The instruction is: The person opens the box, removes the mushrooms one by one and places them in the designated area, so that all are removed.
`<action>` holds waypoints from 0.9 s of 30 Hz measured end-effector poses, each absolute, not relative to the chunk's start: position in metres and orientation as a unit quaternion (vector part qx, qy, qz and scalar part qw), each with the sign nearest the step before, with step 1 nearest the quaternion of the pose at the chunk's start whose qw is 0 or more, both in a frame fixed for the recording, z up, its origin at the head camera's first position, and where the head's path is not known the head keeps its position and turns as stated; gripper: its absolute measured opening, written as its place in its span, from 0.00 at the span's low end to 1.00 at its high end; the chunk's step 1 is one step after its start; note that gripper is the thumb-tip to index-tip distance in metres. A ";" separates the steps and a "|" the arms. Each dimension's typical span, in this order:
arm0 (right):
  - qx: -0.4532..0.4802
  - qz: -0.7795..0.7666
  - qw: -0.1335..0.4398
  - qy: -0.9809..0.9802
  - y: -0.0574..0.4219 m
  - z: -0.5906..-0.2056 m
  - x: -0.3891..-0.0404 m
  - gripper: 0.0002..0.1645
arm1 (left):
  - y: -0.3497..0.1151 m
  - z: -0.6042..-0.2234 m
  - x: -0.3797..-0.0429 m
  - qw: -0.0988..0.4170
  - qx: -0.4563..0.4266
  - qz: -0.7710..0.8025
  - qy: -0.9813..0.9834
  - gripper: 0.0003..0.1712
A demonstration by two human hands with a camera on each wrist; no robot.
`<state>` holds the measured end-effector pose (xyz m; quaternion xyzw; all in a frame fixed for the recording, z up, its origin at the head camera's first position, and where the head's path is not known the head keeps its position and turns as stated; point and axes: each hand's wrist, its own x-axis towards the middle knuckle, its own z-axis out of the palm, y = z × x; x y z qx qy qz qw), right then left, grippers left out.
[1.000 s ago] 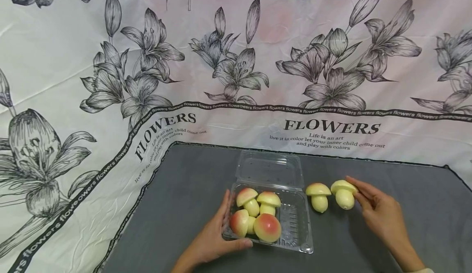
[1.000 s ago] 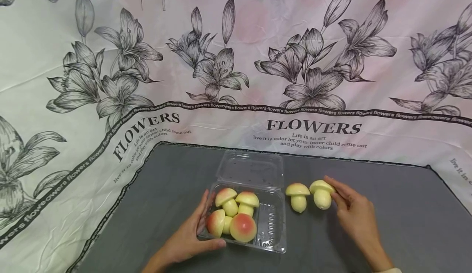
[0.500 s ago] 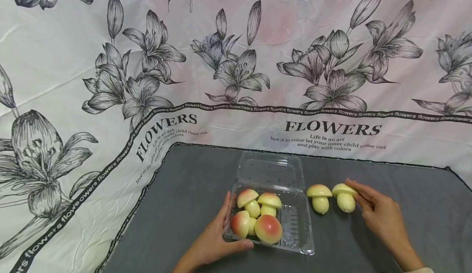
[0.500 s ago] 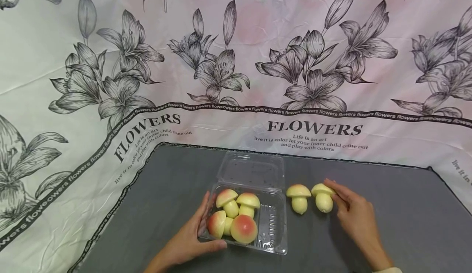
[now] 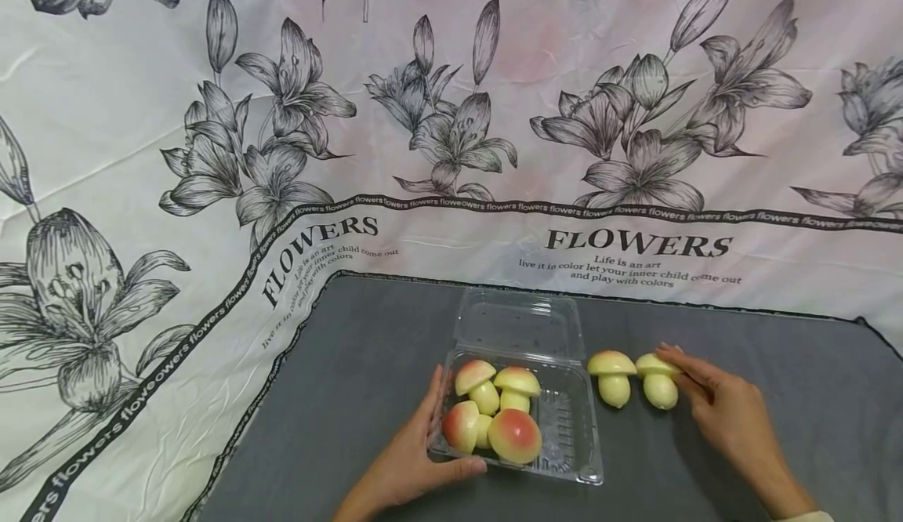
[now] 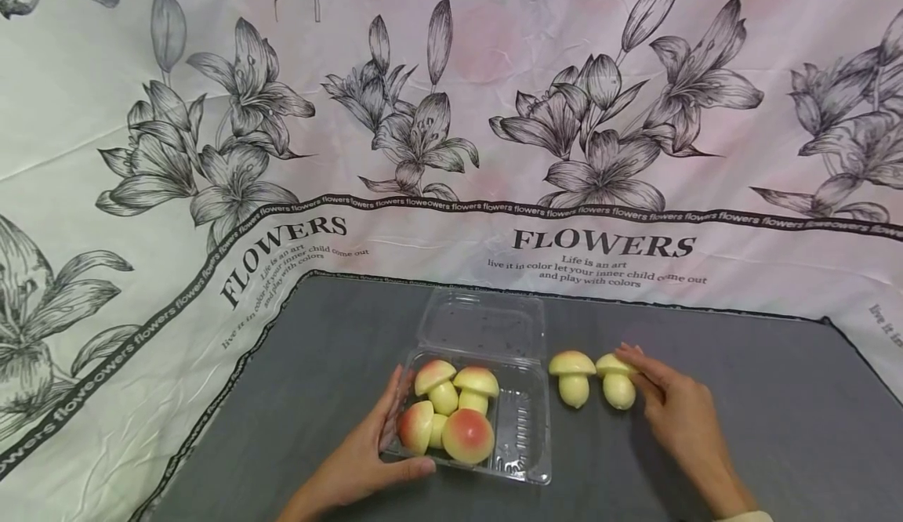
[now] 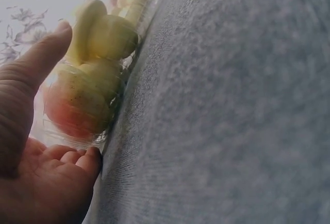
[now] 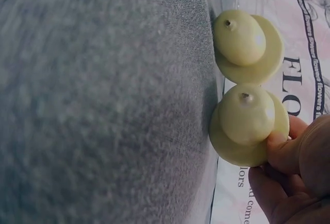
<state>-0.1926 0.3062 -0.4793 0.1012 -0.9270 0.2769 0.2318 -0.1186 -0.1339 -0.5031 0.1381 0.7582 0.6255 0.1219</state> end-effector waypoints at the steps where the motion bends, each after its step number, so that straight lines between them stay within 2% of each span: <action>1: 0.106 0.274 0.234 -0.927 0.306 -0.479 -0.192 0.25 | -0.134 -0.503 -0.118 0.122 0.137 0.624 0.759 0.75; 13: 0.148 0.289 0.263 -0.909 0.312 -0.483 -0.189 0.28 | -0.129 -0.502 -0.118 0.124 0.134 0.625 0.759 0.75; 27: 0.145 0.291 0.242 -0.914 0.313 -0.482 -0.184 0.28 | -0.128 -0.502 -0.119 0.119 0.133 0.625 0.760 0.75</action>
